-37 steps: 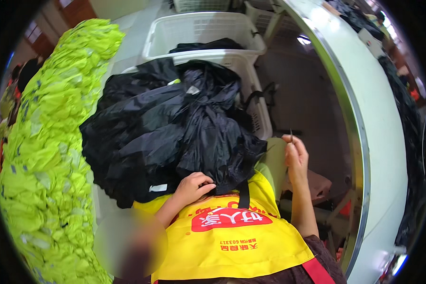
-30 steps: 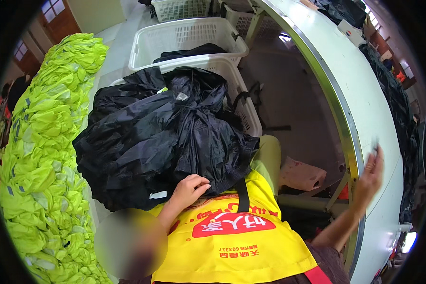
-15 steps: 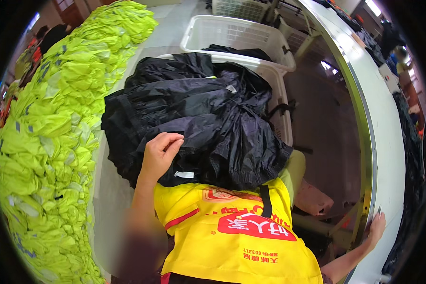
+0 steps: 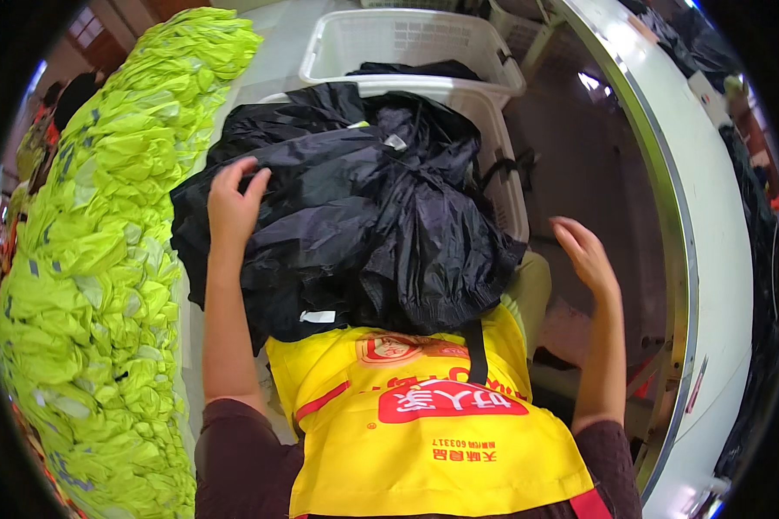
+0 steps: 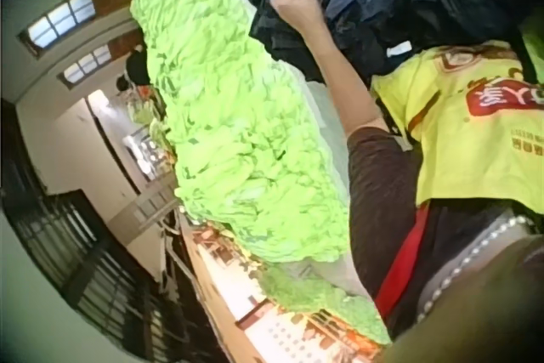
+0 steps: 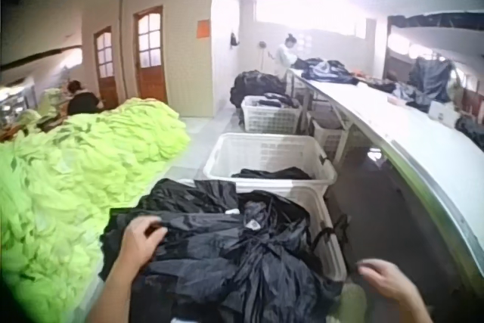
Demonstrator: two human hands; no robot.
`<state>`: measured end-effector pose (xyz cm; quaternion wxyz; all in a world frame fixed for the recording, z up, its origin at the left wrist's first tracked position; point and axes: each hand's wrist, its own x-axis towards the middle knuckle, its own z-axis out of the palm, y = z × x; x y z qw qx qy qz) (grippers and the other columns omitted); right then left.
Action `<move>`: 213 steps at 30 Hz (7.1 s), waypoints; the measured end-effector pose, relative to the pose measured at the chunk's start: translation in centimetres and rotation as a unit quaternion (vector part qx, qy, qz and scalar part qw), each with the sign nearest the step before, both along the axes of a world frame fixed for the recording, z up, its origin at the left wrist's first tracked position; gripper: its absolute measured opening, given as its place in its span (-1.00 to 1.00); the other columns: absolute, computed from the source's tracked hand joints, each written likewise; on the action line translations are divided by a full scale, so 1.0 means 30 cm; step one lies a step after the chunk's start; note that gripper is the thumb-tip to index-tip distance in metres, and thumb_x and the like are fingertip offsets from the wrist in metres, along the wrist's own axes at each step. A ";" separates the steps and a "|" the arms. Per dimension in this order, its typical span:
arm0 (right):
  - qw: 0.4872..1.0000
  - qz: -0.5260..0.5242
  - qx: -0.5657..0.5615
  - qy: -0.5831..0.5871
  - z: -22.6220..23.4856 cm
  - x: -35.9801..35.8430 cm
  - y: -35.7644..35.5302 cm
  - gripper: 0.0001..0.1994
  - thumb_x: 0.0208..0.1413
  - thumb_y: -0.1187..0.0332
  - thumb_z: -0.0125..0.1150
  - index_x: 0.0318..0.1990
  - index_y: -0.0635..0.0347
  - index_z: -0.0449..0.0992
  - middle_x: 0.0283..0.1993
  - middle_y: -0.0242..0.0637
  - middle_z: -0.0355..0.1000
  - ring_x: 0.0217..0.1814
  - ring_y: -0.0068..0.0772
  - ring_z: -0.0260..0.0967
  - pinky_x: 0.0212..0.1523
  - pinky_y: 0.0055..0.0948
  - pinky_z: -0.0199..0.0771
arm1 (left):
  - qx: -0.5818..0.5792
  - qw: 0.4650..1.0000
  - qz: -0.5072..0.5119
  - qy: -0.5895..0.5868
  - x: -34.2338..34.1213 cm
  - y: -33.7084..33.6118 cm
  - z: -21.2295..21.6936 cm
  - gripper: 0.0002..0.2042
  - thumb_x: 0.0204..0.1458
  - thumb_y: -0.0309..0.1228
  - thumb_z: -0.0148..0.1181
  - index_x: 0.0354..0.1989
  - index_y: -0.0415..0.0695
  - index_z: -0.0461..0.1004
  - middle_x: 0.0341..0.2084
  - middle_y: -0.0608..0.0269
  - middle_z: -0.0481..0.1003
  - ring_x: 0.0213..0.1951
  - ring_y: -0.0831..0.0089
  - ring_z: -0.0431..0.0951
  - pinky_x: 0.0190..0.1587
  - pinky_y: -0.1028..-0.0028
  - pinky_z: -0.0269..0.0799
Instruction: The person uses scissors to cut open black plastic bags and remove small white labels or tags from them. The person handles the bags one at a time, cutting and peeling off the tags, then placing the opened bags into a white basket.
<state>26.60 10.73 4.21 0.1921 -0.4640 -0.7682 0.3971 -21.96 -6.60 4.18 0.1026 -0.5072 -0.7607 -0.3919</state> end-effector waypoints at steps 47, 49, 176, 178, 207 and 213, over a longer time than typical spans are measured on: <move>0.866 0.014 -0.457 -0.200 -0.366 -1.179 0.353 -0.53 0.06 -0.07 0.00 -0.31 0.26 0.41 -0.61 -0.34 0.20 -0.68 -0.45 0.07 -0.68 -0.40 0.07 | -0.183 0.435 -0.379 -0.796 0.647 0.091 0.024 -0.52 0.03 -0.20 0.12 0.08 -0.19 0.27 -0.04 0.05 0.34 0.02 0.31 0.35 0.08 0.31 0.23; 0.865 0.042 -0.445 -0.226 -0.213 -1.188 0.305 -0.55 0.07 -0.08 -0.03 -0.42 0.21 0.38 -0.67 -0.39 0.15 -0.71 -0.50 0.01 -0.71 -0.46 -0.01 | -0.268 0.131 -0.286 -0.911 0.930 0.110 -0.130 -0.34 0.06 -0.03 0.03 0.24 -0.14 0.02 0.06 0.05 0.23 0.06 0.32 0.30 0.11 0.30 0.21; 0.684 0.470 -0.316 -0.460 -0.420 -0.923 0.838 -0.28 0.13 -0.25 -0.52 -0.03 0.10 0.46 0.02 -0.06 0.37 0.10 -0.10 0.27 0.10 -0.21 0.19 | -0.262 0.484 0.054 -0.833 -0.105 0.376 -0.093 -0.81 0.12 -0.38 -0.02 -0.52 0.00 0.18 -0.74 0.59 0.04 -0.75 0.79 -0.02 -0.72 0.70 -0.11; 0.667 0.246 -0.602 -0.364 -0.414 -0.672 0.589 -0.23 0.12 -0.27 -0.47 0.00 0.27 0.42 0.07 -0.09 0.34 0.13 -0.07 0.24 0.18 -0.25 0.11 | -0.340 0.488 0.005 -0.804 -0.127 0.400 -0.107 -0.78 0.13 -0.34 -0.01 -0.55 -0.03 0.18 -0.73 0.54 0.10 -0.74 0.76 0.04 -0.70 0.67 -0.05; 0.885 0.457 -0.082 0.030 -0.417 -1.550 0.465 -0.65 -0.13 0.50 0.03 -0.08 0.25 0.34 -0.29 -0.07 0.44 -0.21 0.00 0.40 -0.20 -0.19 0.40 | -0.327 0.859 -0.347 0.185 -0.190 1.350 -0.297 -0.74 0.01 -0.19 0.01 -0.25 -0.07 0.49 -0.27 0.24 0.49 0.09 0.21 0.26 0.17 0.08 -0.02; 0.864 0.399 -0.274 0.137 -0.437 -1.429 0.808 -0.78 -0.04 0.24 0.11 -0.33 0.17 0.56 -0.31 -0.14 0.49 -0.27 -0.18 0.46 -0.19 -0.32 0.46 | -0.765 0.604 -0.116 0.192 -0.445 1.128 -0.656 -0.53 0.12 -0.07 -0.23 -0.17 -0.19 0.50 -0.17 0.12 0.49 -0.06 0.20 0.44 0.01 0.21 0.26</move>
